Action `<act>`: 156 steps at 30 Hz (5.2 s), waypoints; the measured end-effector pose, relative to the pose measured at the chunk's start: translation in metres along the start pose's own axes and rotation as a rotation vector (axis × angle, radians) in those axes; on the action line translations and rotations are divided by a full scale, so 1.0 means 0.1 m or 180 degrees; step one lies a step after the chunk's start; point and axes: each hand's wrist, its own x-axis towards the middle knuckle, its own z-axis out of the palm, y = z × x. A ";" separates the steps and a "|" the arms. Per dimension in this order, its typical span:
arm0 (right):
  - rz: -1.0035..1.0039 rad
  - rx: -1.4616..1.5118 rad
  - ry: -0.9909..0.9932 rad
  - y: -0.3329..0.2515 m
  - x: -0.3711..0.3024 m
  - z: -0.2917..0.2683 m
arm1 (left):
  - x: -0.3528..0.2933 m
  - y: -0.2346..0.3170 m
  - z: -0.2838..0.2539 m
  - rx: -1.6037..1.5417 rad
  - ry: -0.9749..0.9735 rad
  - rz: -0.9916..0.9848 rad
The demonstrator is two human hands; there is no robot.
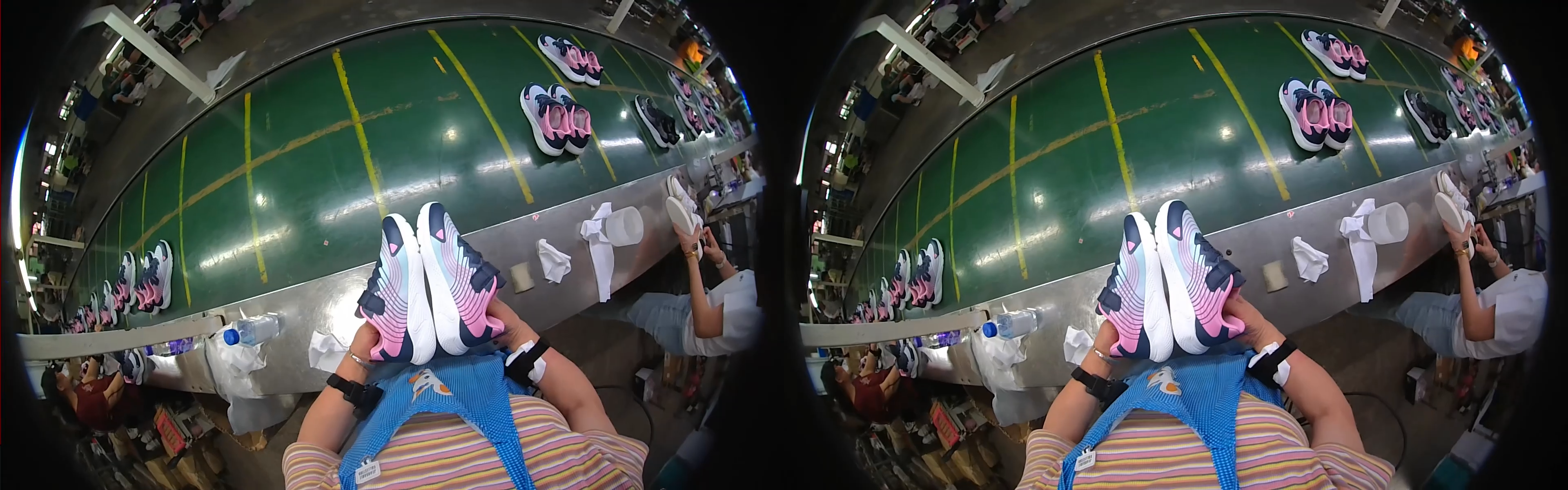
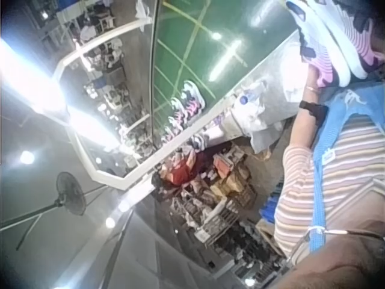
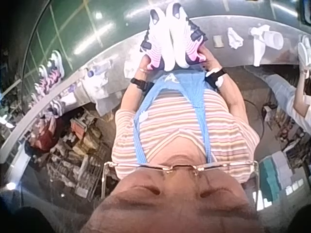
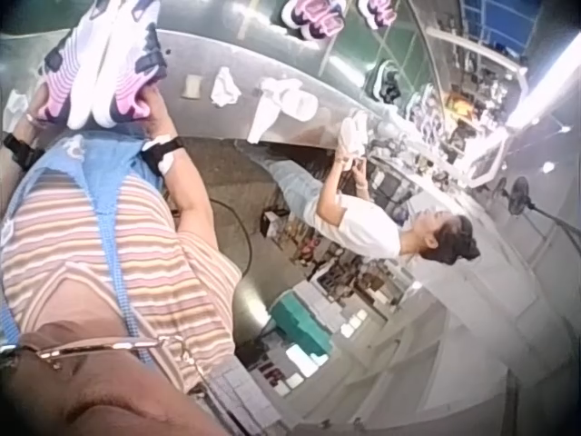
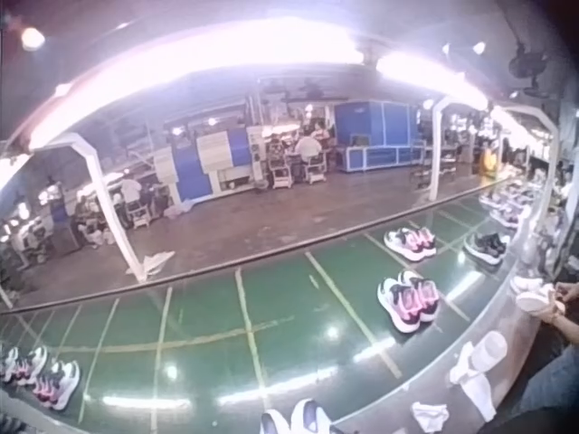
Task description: Inspecting and cleaning shoes on a factory assembly line.
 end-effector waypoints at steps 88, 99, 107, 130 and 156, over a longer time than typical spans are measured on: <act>-0.0792 0.1069 0.0292 0.12 0.28 0.82 | -0.57 0.63 0.20 0.3295 0.0848 0.3021; -0.2784 -0.4130 0.3449 -0.22 0.01 -0.27 | -0.37 0.11 0.70 0.5179 0.0013 0.1351; -0.2629 -0.2387 0.3027 -0.48 -0.07 -0.65 | -0.16 -0.13 0.41 0.6134 0.0229 0.1643; -0.3052 -0.5191 0.4278 -1.87 -0.75 -1.93 | -0.09 -0.30 0.50 0.5763 0.0150 0.0988; -0.2641 -0.2836 0.2156 0.51 0.02 0.18 | 0.26 -0.41 0.72 0.5673 0.0021 0.0763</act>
